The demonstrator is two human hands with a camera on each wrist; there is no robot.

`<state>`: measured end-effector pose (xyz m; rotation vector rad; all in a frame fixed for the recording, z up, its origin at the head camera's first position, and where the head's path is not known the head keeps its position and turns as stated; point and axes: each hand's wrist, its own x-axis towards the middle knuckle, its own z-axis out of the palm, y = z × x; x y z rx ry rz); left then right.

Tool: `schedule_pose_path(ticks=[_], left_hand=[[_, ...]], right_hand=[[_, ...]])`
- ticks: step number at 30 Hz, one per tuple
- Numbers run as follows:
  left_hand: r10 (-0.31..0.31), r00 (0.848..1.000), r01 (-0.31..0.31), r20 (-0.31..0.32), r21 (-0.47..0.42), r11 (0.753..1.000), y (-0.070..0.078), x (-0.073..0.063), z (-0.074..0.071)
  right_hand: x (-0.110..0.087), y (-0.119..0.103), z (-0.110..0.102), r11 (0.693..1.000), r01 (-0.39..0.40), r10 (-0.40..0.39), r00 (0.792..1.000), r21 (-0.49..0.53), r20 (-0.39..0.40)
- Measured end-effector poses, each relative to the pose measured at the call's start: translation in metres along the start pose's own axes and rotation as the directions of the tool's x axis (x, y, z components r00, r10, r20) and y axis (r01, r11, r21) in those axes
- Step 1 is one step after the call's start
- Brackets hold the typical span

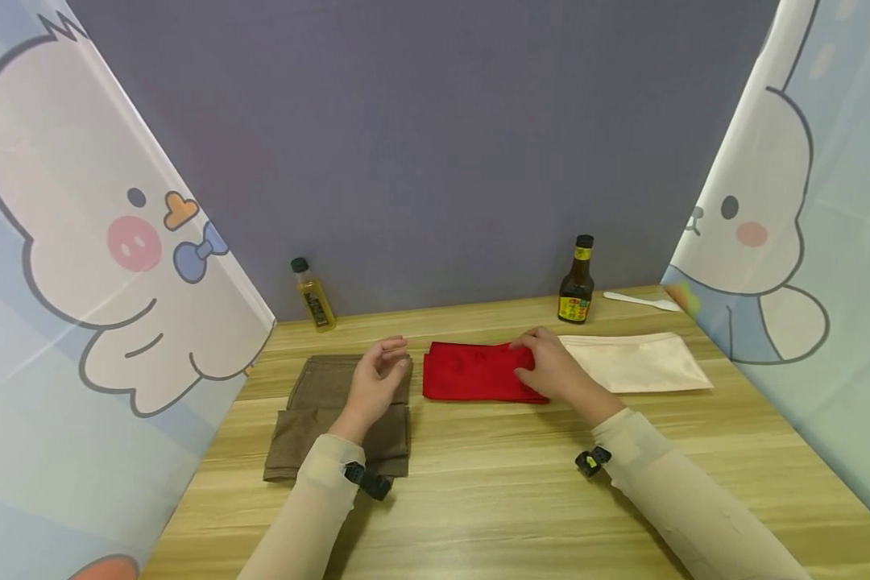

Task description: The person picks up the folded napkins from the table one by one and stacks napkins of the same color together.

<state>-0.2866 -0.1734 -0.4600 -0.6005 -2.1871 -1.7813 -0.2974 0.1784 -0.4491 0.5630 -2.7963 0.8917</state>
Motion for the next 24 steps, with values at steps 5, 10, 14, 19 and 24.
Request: schedule_pose_path(ticks=[5, 10, 14, 19, 24], left_hand=[[-0.028, 1.000, 0.028, 0.003, 0.047, 0.998, 0.007, -0.013, -0.017], [-0.039, 0.999, 0.039, -0.002, 0.089, 0.995, 0.008, -0.023, -0.037], [-0.024, 0.999, 0.027, -0.025, 0.098, 0.995, 0.007, -0.029, -0.055], [-0.031, 0.999, 0.035, -0.023, 0.148, 0.988, 0.010, -0.036, -0.077], [-0.022, 1.000, 0.023, -0.007, 0.212, 0.977, 0.009, -0.042, -0.097]], right_hand=[[0.000, -0.009, 0.006, 0.994, 0.017, -0.017, 1.000, 0.105, -0.006], [0.000, -0.017, 0.012, 0.980, 0.003, -0.003, 1.000, 0.200, 0.004], [0.001, -0.025, 0.015, 0.961, -0.004, -0.001, 1.000, 0.278, 0.019], [0.003, -0.032, 0.022, 0.934, -0.006, -0.016, 0.998, 0.357, 0.057], [0.006, -0.040, 0.028, 0.921, -0.010, -0.024, 0.996, 0.388, 0.082]])
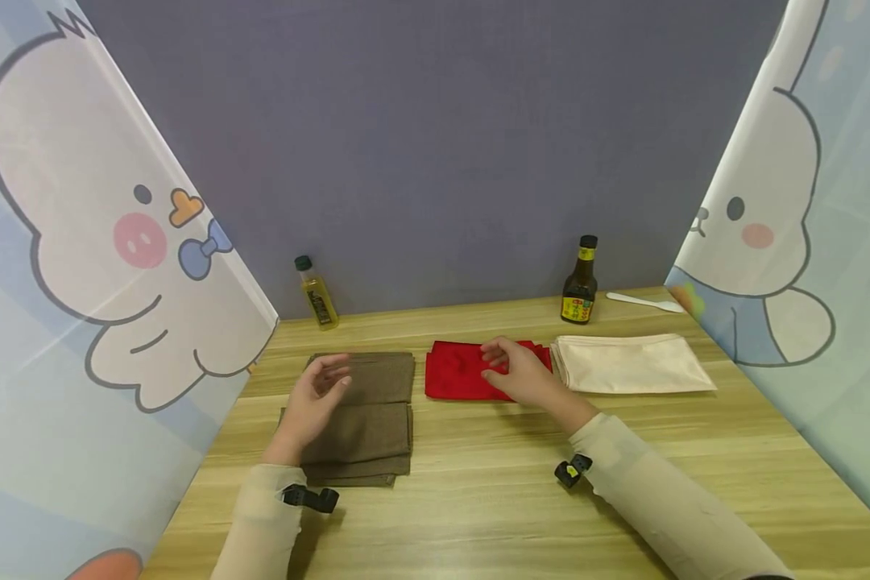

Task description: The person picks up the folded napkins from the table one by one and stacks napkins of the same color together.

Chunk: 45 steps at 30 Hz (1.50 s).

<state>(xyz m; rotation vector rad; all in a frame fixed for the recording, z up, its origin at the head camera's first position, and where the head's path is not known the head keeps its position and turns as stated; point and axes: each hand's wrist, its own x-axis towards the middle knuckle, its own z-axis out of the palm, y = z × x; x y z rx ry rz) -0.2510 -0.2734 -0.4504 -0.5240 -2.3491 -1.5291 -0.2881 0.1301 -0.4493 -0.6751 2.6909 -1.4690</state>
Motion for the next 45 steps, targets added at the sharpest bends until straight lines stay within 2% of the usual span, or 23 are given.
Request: schedule_pose_path(ticks=[4, 7, 11, 20, 27, 38, 45], left_hand=[[0.033, 0.999, -0.033, -0.009, -0.031, 0.999, -0.007, -0.004, -0.011], [0.035, 0.999, -0.035, -0.016, -0.027, 0.999, -0.011, -0.008, -0.020], [0.005, 1.000, -0.004, -0.029, 0.008, 1.000, -0.018, -0.014, -0.033], [-0.082, 0.993, 0.081, -0.080, -0.011, 0.997, -0.035, -0.034, -0.063], [-0.102, 0.981, 0.105, -0.167, 0.008, 0.994, -0.039, -0.041, -0.078], [-0.140, 0.984, 0.155, -0.107, 0.151, 0.976, -0.046, -0.046, -0.086], [-0.198, 0.978, 0.207, -0.067, 0.178, 0.962, -0.053, -0.049, -0.089]], right_hand=[[0.003, -0.002, 0.006, 1.000, 0.013, -0.013, 1.000, 0.010, 0.014], [0.005, -0.003, 0.010, 1.000, 0.015, -0.015, 1.000, 0.011, 0.019], [0.006, -0.003, 0.016, 1.000, 0.027, -0.027, 0.999, 0.016, 0.022], [0.010, -0.005, 0.032, 0.999, 0.026, -0.027, 0.999, 0.032, 0.039], [0.016, -0.013, 0.042, 0.999, 0.039, -0.040, 0.998, 0.031, 0.054], [0.022, -0.026, 0.061, 0.998, 0.053, -0.056, 0.995, 0.036, 0.084], [0.023, -0.035, 0.071, 0.997, 0.063, -0.068, 0.988, 0.042, 0.138]])
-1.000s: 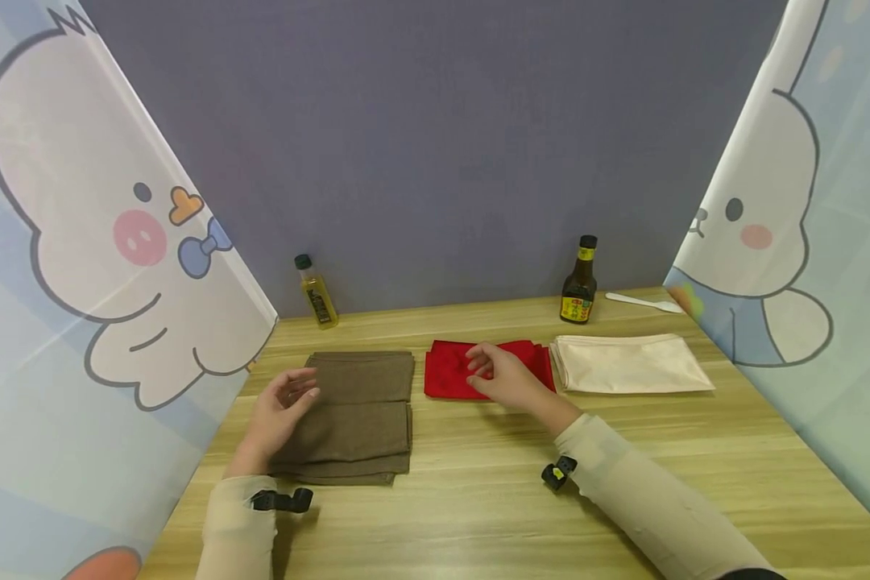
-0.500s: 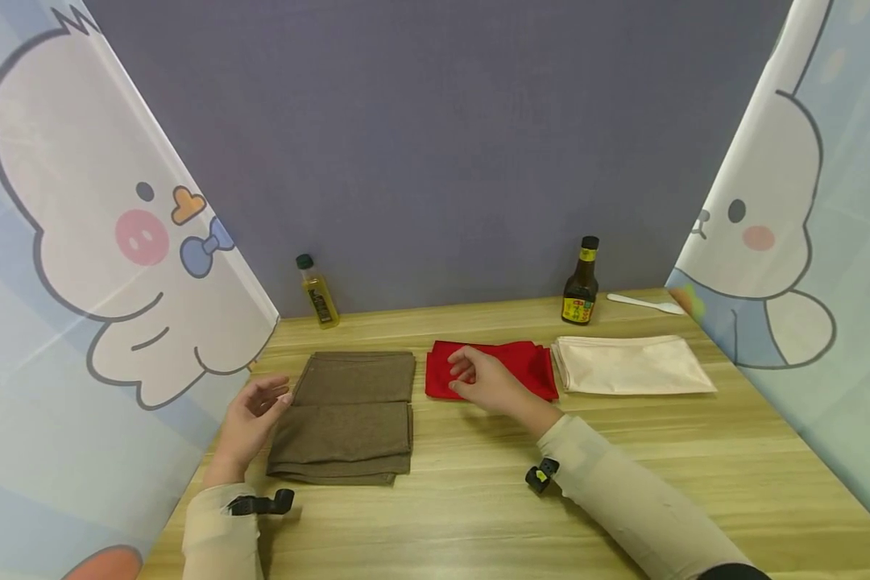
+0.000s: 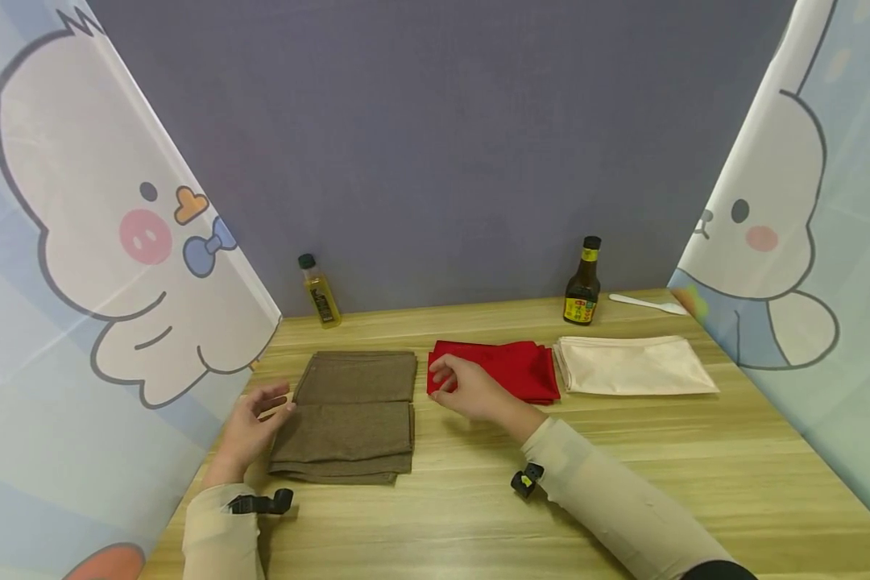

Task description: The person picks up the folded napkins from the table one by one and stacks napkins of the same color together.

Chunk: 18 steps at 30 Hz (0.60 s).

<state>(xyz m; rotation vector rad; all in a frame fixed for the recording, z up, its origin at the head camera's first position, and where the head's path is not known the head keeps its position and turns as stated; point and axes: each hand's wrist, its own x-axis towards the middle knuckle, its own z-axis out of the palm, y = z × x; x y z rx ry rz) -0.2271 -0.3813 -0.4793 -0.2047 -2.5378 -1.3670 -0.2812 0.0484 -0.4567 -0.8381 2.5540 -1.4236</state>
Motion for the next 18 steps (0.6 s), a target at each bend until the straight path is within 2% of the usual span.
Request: schedule_pose_path(ticks=[10, 18], left_hand=[[-0.014, 1.000, 0.014, 0.020, 0.023, 1.000, -0.008, 0.000, 0.000], [-0.053, 0.996, 0.049, 0.077, 0.055, 0.997, -0.010, 0.000, -0.002]], right_hand=[[0.003, -0.004, 0.014, 0.999, 0.027, -0.025, 0.998, -0.021, 0.065], [0.006, -0.010, 0.025, 0.999, 0.012, -0.008, 0.992, -0.033, 0.124]])
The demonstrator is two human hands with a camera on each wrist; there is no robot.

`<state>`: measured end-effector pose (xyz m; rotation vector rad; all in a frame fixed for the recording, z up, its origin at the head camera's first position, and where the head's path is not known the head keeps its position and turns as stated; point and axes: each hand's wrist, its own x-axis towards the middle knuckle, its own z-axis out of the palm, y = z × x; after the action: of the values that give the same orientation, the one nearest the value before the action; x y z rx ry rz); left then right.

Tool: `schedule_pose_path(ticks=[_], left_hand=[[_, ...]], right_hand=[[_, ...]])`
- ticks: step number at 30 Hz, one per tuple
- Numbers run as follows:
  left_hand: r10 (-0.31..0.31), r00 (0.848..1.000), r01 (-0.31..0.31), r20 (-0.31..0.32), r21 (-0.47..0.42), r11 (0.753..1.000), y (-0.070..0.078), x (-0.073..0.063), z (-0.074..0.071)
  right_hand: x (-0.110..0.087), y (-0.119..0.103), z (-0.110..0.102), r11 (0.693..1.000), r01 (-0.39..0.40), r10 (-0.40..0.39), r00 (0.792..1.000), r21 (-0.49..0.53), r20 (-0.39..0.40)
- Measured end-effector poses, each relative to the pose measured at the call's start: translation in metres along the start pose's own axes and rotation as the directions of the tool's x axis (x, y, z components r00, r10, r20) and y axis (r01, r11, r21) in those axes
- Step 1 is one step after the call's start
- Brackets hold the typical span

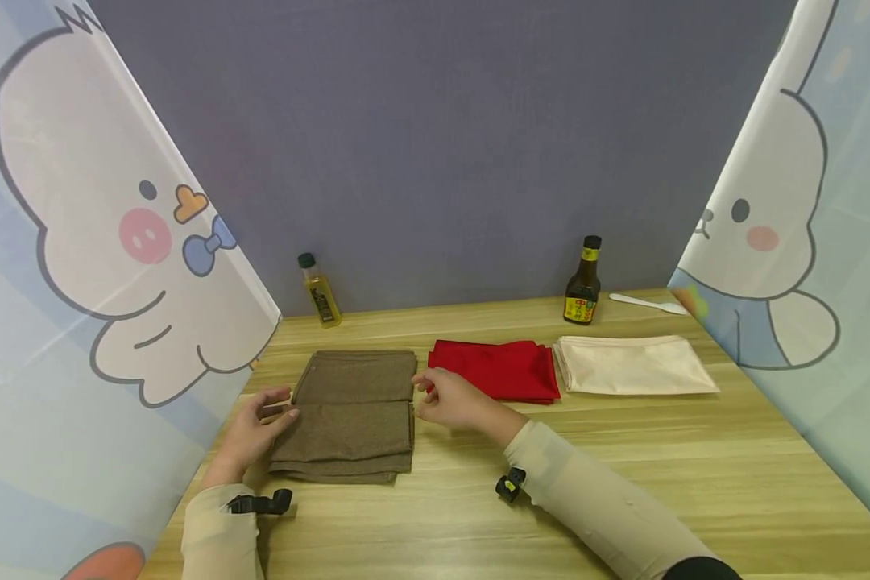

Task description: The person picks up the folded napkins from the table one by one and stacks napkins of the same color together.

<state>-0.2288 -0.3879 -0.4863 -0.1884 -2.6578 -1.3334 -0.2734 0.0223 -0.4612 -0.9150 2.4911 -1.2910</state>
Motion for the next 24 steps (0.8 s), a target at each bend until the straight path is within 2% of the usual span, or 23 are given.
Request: schedule_pose_path(ticks=[10, 24], left_hand=[[-0.007, 1.000, 0.006, 0.013, 0.069, 0.998, 0.005, -0.002, 0.002], [-0.077, 0.997, 0.075, 0.006, 0.169, 0.983, 0.000, -0.002, 0.002]], right_hand=[[0.001, -0.003, 0.010, 1.000, -0.001, 0.002, 0.999, -0.031, 0.033], [0.000, -0.004, 0.014, 0.999, -0.045, 0.046, 0.996, -0.008, 0.075]])
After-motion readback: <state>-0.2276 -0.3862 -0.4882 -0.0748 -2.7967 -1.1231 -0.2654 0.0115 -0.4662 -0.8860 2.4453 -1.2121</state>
